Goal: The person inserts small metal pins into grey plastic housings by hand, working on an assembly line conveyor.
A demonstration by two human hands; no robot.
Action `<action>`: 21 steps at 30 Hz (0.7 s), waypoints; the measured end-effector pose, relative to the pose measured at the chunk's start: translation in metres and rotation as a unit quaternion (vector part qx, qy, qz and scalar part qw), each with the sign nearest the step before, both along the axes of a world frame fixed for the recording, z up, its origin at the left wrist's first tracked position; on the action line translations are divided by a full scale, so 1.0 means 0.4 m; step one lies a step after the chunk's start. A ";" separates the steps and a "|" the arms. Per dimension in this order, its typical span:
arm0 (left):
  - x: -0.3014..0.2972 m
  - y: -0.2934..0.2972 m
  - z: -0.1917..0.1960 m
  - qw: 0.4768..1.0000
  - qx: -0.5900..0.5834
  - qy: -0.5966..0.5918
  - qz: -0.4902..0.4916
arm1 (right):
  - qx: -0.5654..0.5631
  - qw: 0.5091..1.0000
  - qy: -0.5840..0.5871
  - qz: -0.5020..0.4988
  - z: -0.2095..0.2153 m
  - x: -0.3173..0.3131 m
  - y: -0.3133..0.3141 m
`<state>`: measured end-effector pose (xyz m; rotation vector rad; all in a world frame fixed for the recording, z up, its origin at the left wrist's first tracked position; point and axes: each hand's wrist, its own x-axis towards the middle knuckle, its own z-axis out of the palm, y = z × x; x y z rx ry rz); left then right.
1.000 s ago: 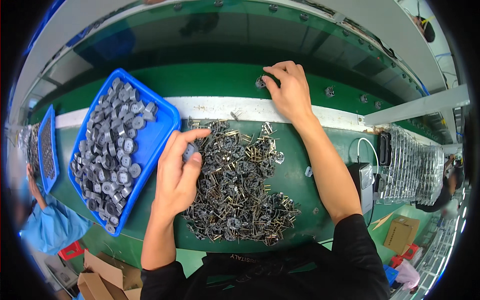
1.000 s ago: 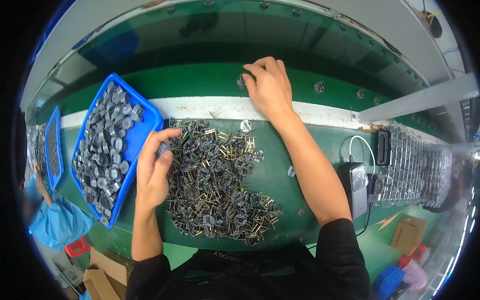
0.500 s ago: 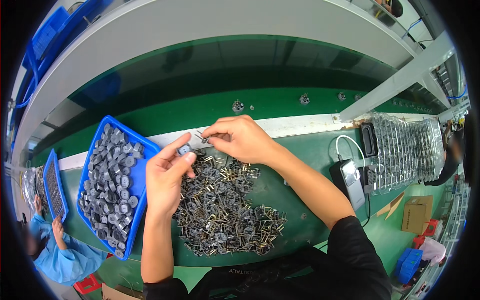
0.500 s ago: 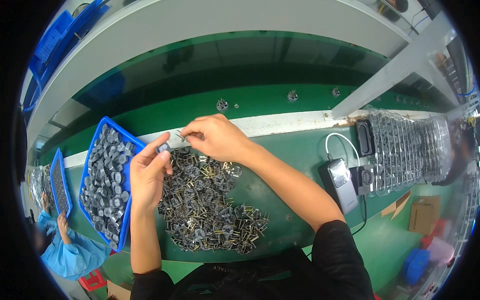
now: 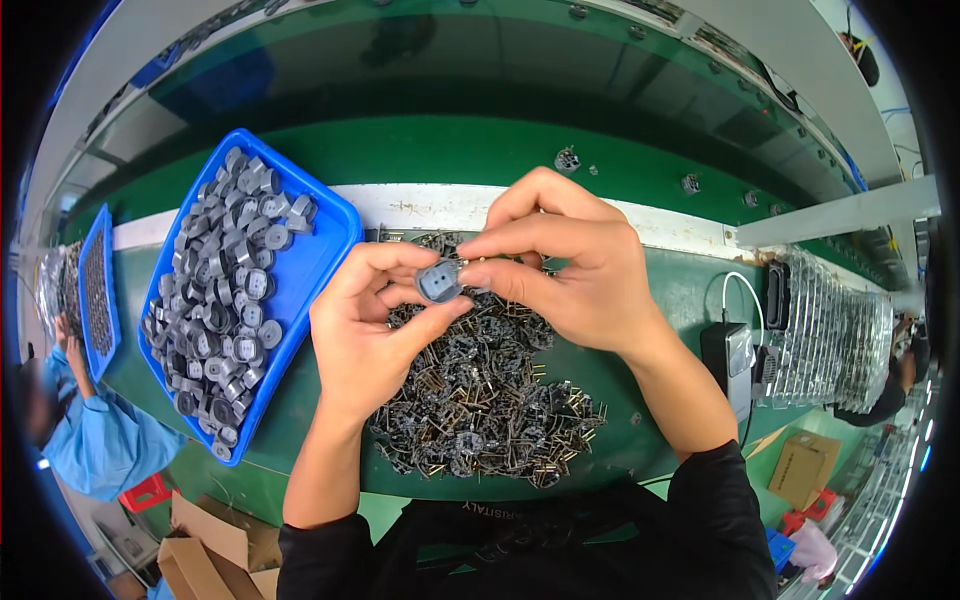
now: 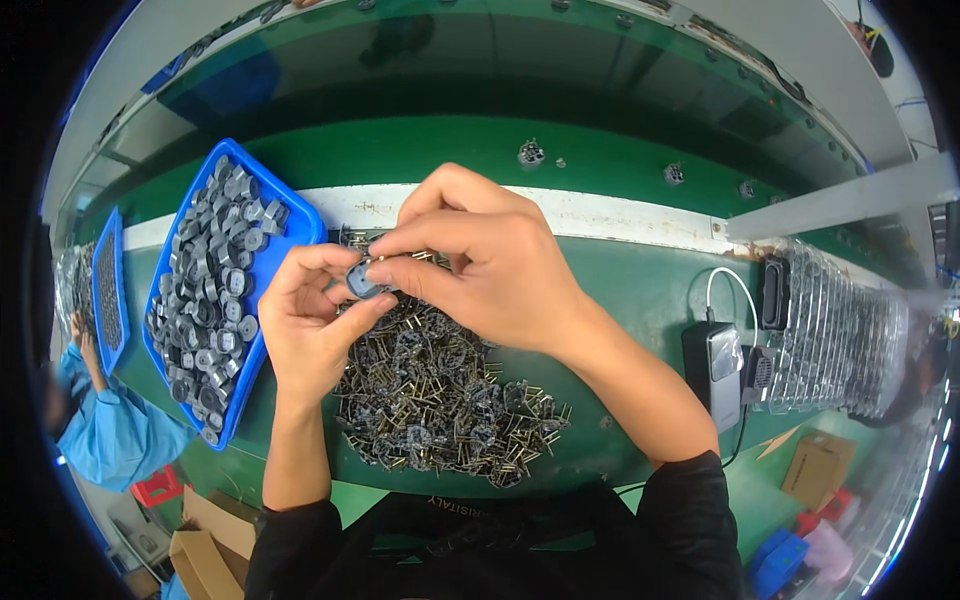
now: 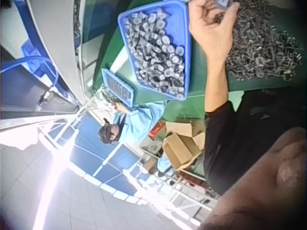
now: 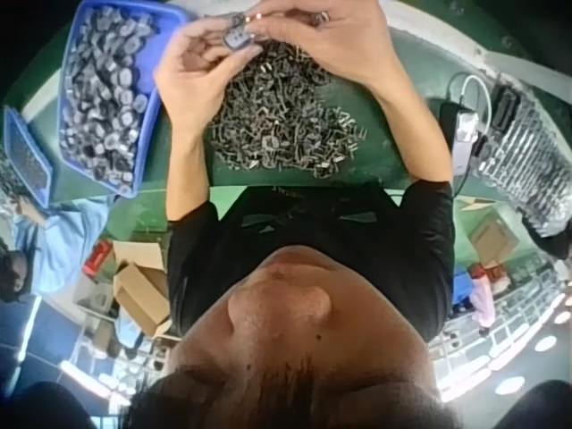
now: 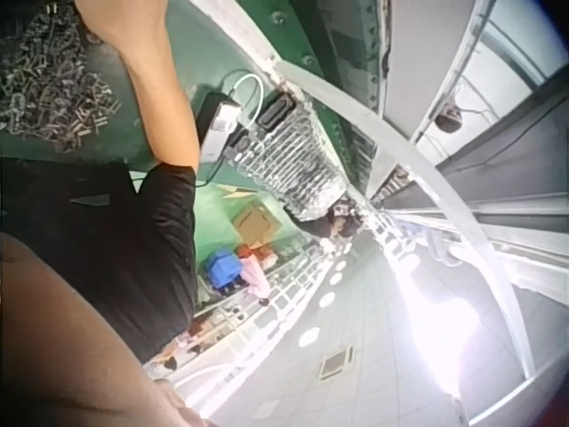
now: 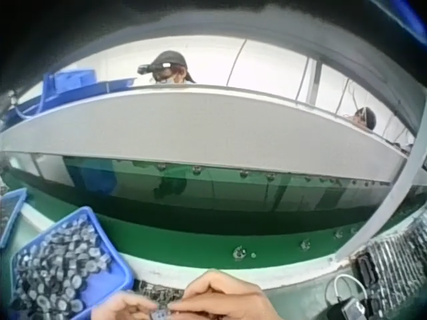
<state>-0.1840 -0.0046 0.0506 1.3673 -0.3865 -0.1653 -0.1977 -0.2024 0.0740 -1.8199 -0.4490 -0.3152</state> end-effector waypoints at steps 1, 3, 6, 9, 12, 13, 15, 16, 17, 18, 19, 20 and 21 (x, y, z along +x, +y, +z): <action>-0.001 0.002 0.000 1.000 -0.003 0.002 0.007 | -0.042 0.999 -0.017 -0.027 0.001 -0.004 0.007; -0.008 0.004 0.003 1.000 0.000 0.006 -0.006 | -0.029 0.999 0.008 -0.025 0.002 -0.013 0.026; -0.012 0.000 0.004 1.000 -0.011 0.023 0.000 | 0.101 0.990 0.094 -0.040 0.001 -0.024 0.051; -0.016 -0.001 0.020 1.000 0.014 0.027 0.001 | 0.143 0.972 0.178 -0.054 -0.012 -0.025 0.063; -0.004 0.010 0.028 0.984 -0.055 0.164 -0.033 | 0.098 0.989 0.093 -0.060 -0.013 -0.015 0.048; -0.002 0.009 0.028 0.985 -0.055 0.163 -0.034 | 0.053 0.997 0.015 -0.053 -0.016 -0.013 0.041; 0.001 0.009 0.026 0.968 -0.132 0.202 -0.065 | -0.013 0.997 -0.058 -0.047 -0.006 -0.010 0.034; 0.001 0.007 0.038 0.963 -0.130 0.224 -0.069 | -0.023 0.996 -0.067 -0.045 0.001 -0.012 0.035; -0.001 0.005 0.038 0.964 -0.130 0.223 -0.071 | -0.032 0.996 -0.077 -0.045 0.007 -0.015 0.036; -0.005 0.003 0.034 0.976 -0.108 0.180 -0.063 | -0.032 0.995 -0.077 -0.047 0.009 -0.018 0.038; -0.008 0.002 0.031 0.985 -0.086 0.137 -0.055 | -0.006 0.996 -0.064 -0.057 0.010 -0.021 0.040; -0.008 0.005 0.028 0.990 -0.080 0.097 -0.059 | 0.020 0.996 -0.051 -0.067 0.010 -0.022 0.043; -0.011 0.006 0.028 0.990 -0.080 0.097 -0.060 | 0.020 0.996 -0.051 -0.067 0.014 -0.023 0.041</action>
